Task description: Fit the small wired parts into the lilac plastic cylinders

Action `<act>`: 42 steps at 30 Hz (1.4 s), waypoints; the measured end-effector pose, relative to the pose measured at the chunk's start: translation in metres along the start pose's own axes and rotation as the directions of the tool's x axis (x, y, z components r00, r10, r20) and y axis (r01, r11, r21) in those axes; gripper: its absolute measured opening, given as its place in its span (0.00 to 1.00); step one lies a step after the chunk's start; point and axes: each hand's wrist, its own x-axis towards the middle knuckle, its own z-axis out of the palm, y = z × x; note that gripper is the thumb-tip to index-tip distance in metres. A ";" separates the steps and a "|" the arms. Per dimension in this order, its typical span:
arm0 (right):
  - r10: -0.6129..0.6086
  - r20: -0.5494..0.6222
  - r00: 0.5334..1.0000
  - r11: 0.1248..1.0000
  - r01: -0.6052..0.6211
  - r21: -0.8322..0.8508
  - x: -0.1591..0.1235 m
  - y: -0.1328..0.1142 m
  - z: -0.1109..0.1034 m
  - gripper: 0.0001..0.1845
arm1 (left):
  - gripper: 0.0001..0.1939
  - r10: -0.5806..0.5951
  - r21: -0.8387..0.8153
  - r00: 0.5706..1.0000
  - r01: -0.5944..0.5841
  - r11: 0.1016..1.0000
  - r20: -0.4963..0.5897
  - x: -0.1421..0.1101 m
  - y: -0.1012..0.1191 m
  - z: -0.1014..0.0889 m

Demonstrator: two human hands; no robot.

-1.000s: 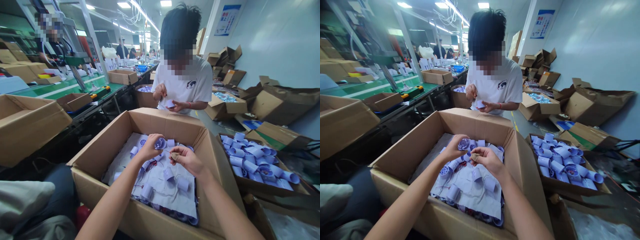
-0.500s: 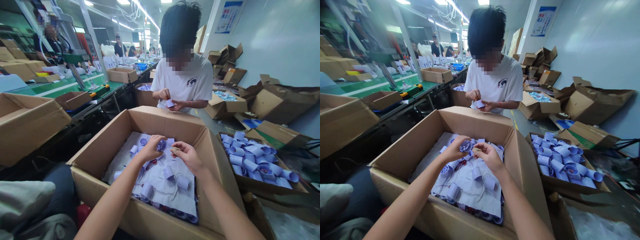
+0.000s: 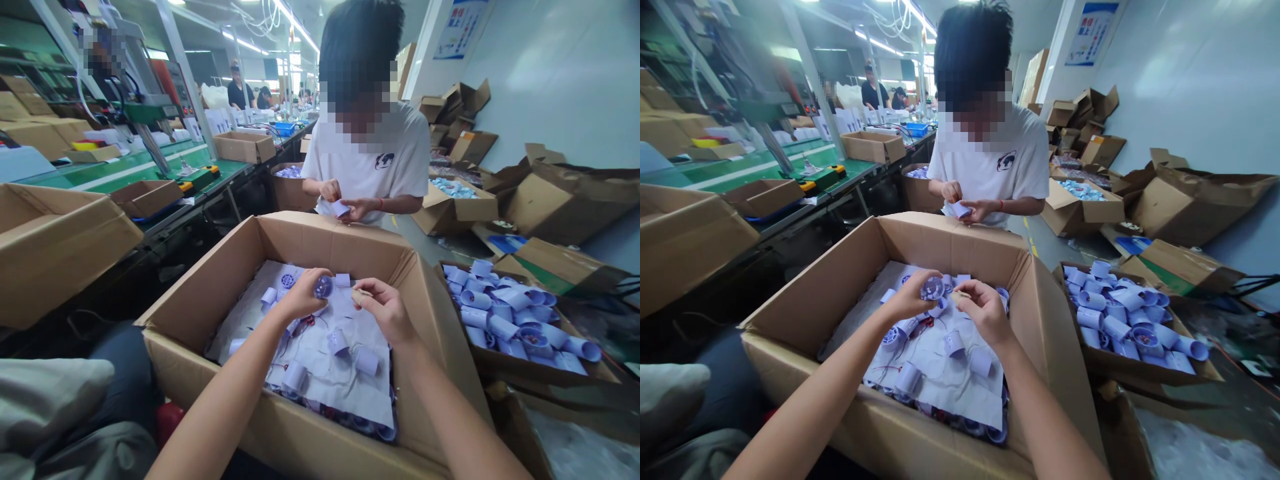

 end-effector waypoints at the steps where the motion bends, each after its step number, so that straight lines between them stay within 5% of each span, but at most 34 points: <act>1: -0.002 0.013 1.000 0.999 0.003 -0.037 0.000 0.000 0.001 0.09 | 0.28 -0.003 -0.001 1.000 0.003 1.000 -0.012 0.000 0.000 0.000; 11: -0.122 0.137 0.983 0.946 0.156 -0.283 0.000 0.011 0.004 0.05 | 0.29 0.021 -0.025 1.000 -0.021 0.999 -0.004 0.000 0.002 0.000; 28: -0.135 0.149 0.980 0.866 0.190 -0.462 0.003 0.017 0.007 0.05 | 0.27 0.057 -0.034 0.998 -0.055 0.998 0.034 -0.001 0.007 0.001; 36: -0.276 0.131 0.952 0.727 0.296 -0.619 0.004 0.018 0.006 0.12 | 0.27 0.051 -0.035 0.995 -0.048 0.998 0.088 -0.003 0.017 0.002; 42: -0.395 0.263 0.880 0.490 0.444 -0.750 0.004 0.019 0.007 0.11 | 0.27 0.048 -0.067 0.993 -0.041 0.997 0.108 -0.003 0.021 0.004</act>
